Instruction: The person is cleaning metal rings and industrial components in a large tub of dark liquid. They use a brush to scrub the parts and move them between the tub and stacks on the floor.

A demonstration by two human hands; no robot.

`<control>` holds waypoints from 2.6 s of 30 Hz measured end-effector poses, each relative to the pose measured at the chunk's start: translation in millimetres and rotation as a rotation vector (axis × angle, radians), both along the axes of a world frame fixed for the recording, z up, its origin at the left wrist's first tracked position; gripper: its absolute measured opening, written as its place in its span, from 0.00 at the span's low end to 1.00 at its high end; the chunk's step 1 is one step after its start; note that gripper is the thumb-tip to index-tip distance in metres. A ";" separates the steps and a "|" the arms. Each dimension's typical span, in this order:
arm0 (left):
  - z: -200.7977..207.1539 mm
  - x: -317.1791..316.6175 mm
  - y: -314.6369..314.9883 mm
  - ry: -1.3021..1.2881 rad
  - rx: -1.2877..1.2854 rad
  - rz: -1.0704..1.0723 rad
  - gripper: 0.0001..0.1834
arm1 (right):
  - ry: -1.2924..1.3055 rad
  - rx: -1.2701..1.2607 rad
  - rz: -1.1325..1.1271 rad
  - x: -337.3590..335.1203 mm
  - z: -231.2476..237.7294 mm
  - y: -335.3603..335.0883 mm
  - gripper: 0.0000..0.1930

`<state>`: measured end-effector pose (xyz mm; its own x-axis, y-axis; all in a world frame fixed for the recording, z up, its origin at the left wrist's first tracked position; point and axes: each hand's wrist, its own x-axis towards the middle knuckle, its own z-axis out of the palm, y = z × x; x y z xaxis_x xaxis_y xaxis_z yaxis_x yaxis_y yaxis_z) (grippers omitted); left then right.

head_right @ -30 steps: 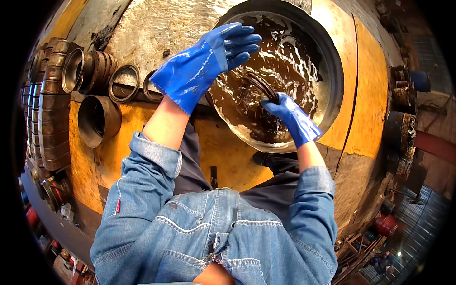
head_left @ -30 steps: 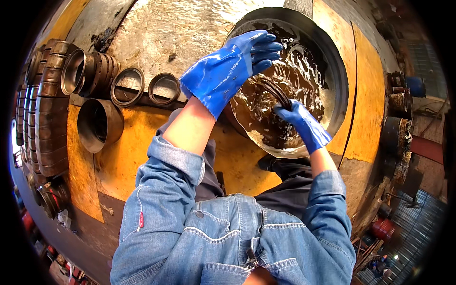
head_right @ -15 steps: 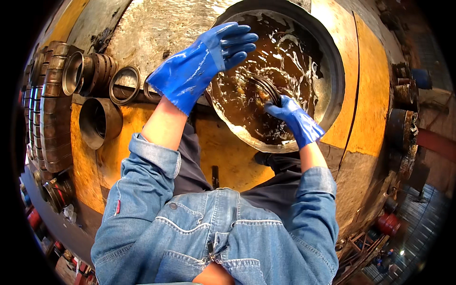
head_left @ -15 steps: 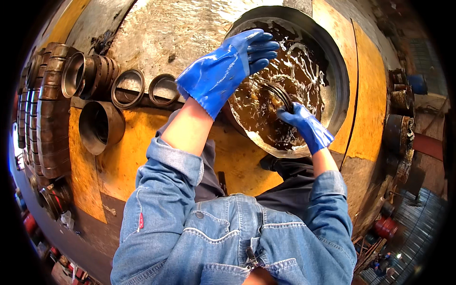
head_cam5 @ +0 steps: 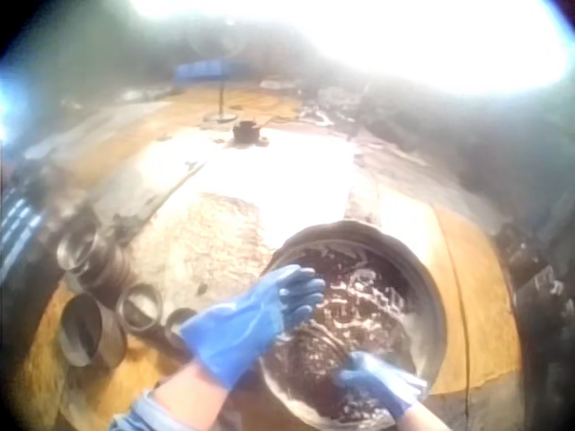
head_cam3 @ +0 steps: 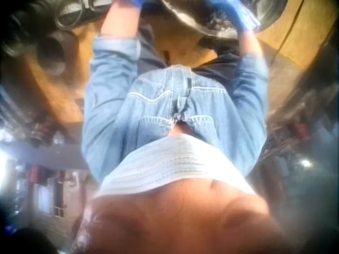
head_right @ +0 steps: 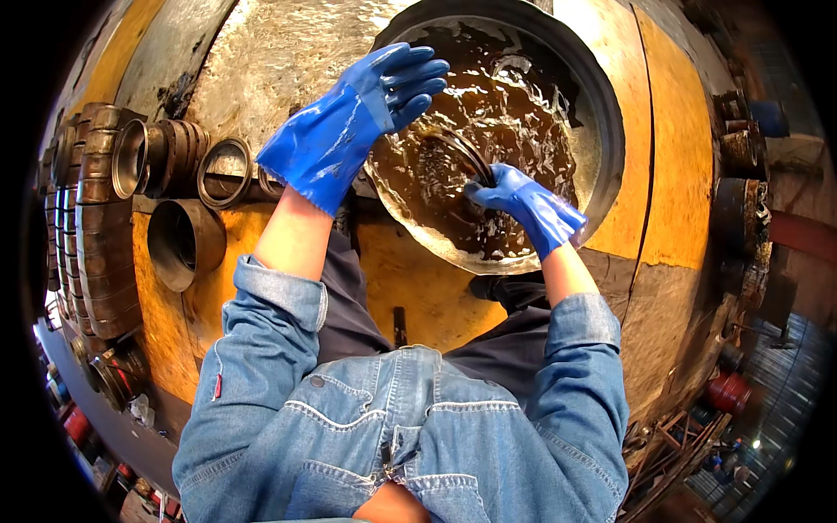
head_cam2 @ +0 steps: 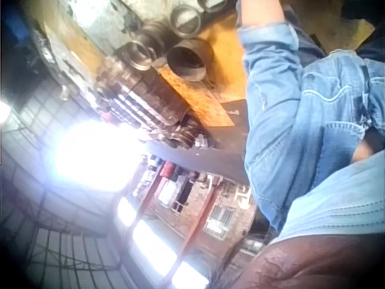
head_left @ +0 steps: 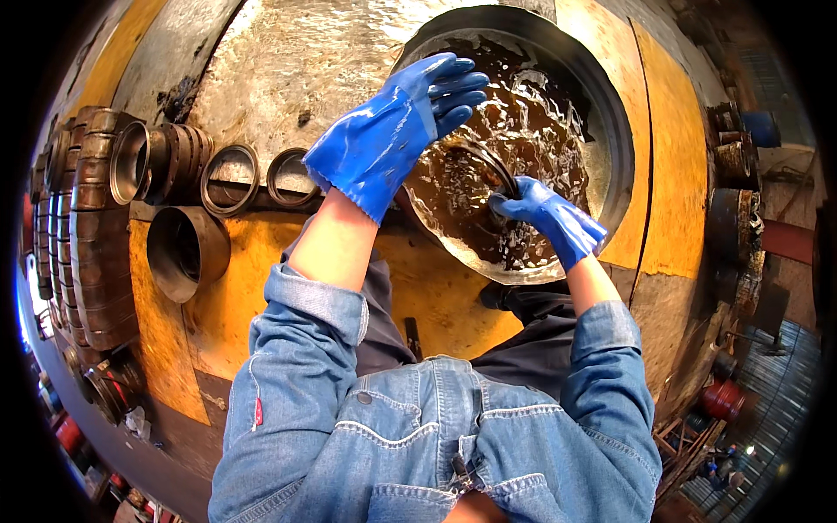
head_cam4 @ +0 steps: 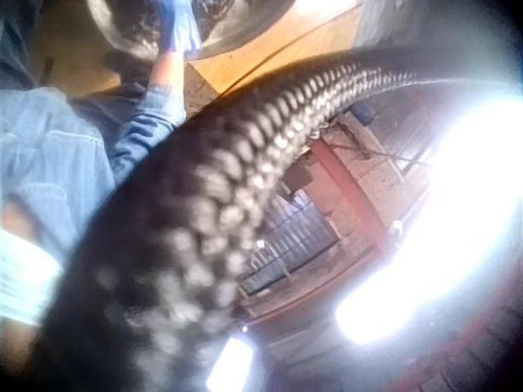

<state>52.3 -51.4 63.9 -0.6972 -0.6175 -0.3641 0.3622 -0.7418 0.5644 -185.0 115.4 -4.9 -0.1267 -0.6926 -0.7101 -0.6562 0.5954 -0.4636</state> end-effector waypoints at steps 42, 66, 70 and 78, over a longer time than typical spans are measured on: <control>-24.8 -72.7 101.2 -0.099 -0.213 -0.261 0.12 | -0.318 -0.272 -0.539 -10.8 80.4 108.2 0.26; 51.0 -3.2 41.9 -0.519 -0.625 0.230 0.05 | 0.501 0.106 0.570 133.5 -17.3 -109.3 0.30; 40.1 -5.3 39.6 -0.531 -0.667 0.191 0.06 | 0.496 0.091 0.496 115.0 -49.0 -98.4 0.36; 29.5 -5.9 38.2 -0.558 -0.720 0.134 0.09 | 0.575 0.051 0.520 124.9 -13.9 -91.8 0.39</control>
<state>46.4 -13.2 93.4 -0.4422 -0.8886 -0.1223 -0.0439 -0.1148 0.9924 -60.0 23.6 -18.8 -0.1532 -0.7321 -0.6637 -0.9861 0.1569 0.0544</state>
